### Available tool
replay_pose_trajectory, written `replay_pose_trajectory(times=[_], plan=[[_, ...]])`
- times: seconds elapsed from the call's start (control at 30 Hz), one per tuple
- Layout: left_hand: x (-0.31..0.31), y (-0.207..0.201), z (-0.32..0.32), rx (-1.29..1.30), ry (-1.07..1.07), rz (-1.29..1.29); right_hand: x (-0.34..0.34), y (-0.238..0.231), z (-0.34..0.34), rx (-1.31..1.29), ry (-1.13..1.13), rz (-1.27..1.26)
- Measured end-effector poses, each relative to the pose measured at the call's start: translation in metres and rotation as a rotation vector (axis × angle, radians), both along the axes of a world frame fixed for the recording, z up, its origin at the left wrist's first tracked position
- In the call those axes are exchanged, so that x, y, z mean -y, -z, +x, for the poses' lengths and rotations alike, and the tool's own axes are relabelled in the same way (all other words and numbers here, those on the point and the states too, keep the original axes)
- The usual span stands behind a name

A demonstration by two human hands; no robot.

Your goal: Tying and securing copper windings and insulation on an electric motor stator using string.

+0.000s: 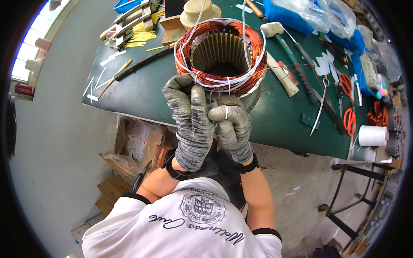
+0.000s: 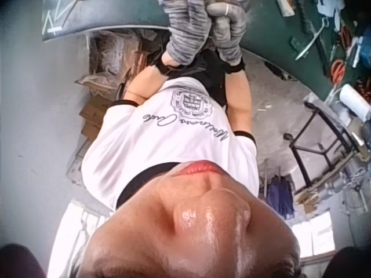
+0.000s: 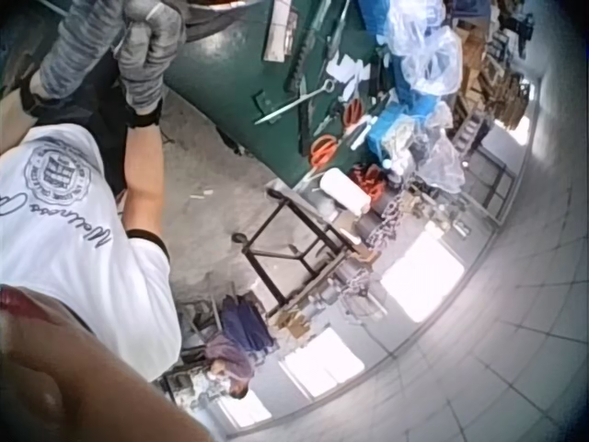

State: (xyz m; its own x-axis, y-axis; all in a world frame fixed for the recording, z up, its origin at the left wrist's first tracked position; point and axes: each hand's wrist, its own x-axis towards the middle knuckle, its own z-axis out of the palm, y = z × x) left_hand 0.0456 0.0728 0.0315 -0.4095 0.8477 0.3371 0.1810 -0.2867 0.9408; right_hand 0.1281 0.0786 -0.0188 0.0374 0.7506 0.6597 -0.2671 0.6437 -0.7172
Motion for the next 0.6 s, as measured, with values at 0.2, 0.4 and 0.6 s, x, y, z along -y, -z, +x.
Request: replay_pose_trajectory(times=[0.2,0.4,0.6], plan=[[0.001,0.001,-0.007,-0.069,-0.004,-0.009,-0.001,-0.002,0.000,-0.016,-0.018,0.014],[-0.024,-0.029,-0.035,-0.969,-0.040,0.581,0.009,-0.010,0.002,0.052,0.061,-0.069],[-0.044,-0.015,-0.039,-1.104,0.181,0.474,0.031,-0.073,0.000,0.137,0.098,-0.229]])
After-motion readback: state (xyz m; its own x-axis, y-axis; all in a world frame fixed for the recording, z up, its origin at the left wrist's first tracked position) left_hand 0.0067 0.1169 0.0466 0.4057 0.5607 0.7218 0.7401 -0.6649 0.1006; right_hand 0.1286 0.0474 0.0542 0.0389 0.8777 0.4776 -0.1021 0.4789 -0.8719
